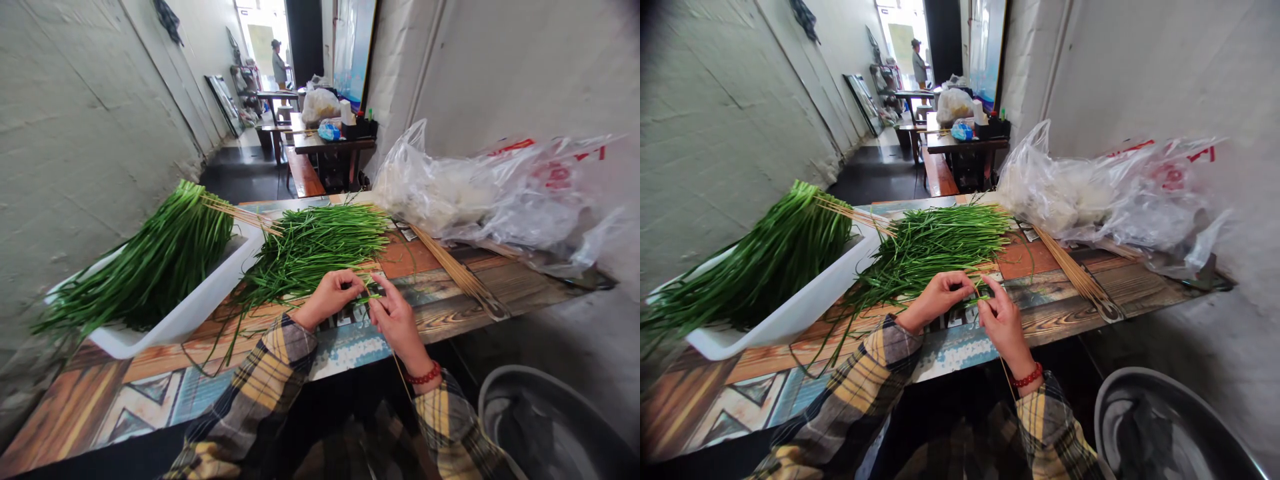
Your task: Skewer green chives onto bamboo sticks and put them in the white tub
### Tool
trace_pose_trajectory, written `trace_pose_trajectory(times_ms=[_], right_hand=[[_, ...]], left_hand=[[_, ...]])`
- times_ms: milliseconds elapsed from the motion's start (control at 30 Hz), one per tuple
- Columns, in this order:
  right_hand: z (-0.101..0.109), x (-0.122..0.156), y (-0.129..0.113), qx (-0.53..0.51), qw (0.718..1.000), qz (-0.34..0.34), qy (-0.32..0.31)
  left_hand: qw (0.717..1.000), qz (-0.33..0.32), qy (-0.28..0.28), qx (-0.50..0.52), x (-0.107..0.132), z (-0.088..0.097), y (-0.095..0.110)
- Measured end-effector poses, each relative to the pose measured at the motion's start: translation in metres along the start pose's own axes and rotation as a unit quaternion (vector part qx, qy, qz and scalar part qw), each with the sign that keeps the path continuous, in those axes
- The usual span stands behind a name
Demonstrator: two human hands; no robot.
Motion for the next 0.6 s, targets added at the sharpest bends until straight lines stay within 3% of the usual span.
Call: trace_pose_trajectory(times_ms=[400, 600], right_hand=[[-0.002, 0.002, -0.005, -0.016, 1.0, -0.001, -0.008], [-0.001, 0.002, -0.007, -0.003, 1.0, 0.003, -0.005]], left_hand=[[0.999, 0.025, 0.018, 0.02, 0.002, 0.001, -0.003], [0.998, 0.013, -0.04, 0.043, 0.003, -0.009, 0.0]])
Point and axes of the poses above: each hand's wrist, its own x-axis away from the middle knuckle, its own z-axis out of the back of the hand, y = z × x, the point moved 8 cm from there along -x, towards the middle knuckle, and after that the axes turned 6 degrees about -z, right-handed, at the moved point
